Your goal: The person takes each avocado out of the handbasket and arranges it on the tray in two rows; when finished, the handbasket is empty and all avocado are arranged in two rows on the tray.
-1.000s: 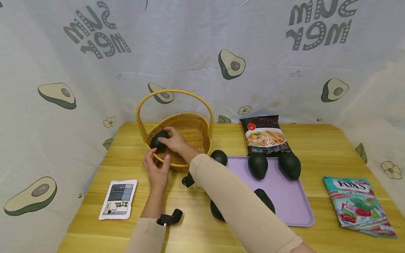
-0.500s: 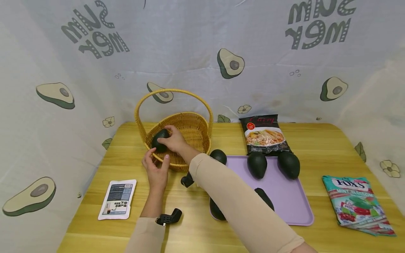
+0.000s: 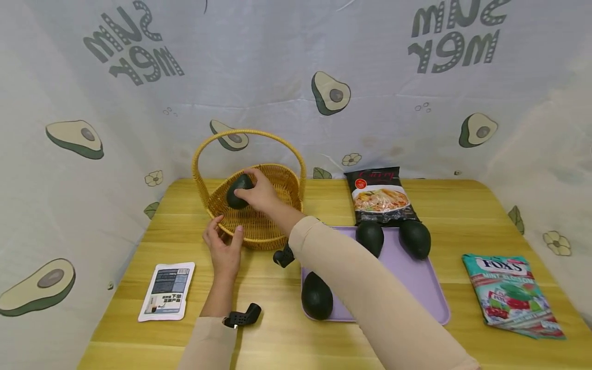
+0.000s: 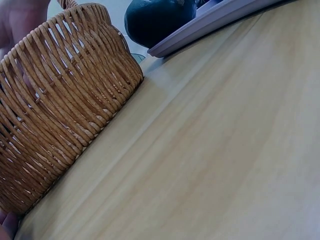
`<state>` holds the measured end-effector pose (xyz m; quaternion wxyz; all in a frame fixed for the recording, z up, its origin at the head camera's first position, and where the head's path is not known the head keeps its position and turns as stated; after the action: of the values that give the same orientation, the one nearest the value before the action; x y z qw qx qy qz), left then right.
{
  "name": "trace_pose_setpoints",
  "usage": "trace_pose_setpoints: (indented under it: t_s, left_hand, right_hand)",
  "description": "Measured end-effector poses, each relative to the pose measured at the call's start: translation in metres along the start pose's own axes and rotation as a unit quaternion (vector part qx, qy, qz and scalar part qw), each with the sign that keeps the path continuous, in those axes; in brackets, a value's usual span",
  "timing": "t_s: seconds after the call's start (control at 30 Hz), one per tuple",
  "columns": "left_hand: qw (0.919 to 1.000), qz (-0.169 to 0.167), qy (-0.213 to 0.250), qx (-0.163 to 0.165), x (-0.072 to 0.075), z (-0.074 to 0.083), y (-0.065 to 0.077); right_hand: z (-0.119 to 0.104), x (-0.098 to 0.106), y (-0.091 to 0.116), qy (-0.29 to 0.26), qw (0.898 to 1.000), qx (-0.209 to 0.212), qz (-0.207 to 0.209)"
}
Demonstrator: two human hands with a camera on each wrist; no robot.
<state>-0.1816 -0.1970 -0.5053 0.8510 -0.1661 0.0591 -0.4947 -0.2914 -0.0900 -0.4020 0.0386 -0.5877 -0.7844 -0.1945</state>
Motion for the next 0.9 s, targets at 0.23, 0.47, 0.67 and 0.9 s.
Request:
trace_pose_setpoints:
  t_s: [0.23, 0.47, 0.67, 0.9]
  left_hand:
    - [1.0000, -0.002, 0.003, 0.008, 0.001, 0.002, 0.000]
    - [1.0000, -0.001, 0.000, 0.007, 0.002, 0.003, -0.001]
    - [1.0000, 0.007, -0.005, 0.003, 0.002, 0.004, 0.000]
    - [0.9999, 0.000, 0.000, 0.012, 0.002, 0.005, 0.001]
  right_hand:
    - [-0.010, 0.021, 0.023, 0.025, 0.999, 0.014, -0.038]
    - [-0.014, 0.044, 0.054, 0.018, 0.996, 0.013, -0.084]
    - [-0.011, 0.064, 0.083, 0.020, 0.992, 0.022, -0.120]
    - [0.000, 0.097, 0.117, 0.047, 0.988, 0.015, -0.145]
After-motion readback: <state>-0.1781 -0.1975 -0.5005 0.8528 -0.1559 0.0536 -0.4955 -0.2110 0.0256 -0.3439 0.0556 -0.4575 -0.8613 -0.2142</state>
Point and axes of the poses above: each hand's wrist, its own y-axis away from the middle knuckle, its own x-axis out of the back of the hand, z = x × y, the point moved 1 cm from there along -y, towards the middle knuckle, and after that the axes turned 9 degrees about -x, right-handed, at the moved point
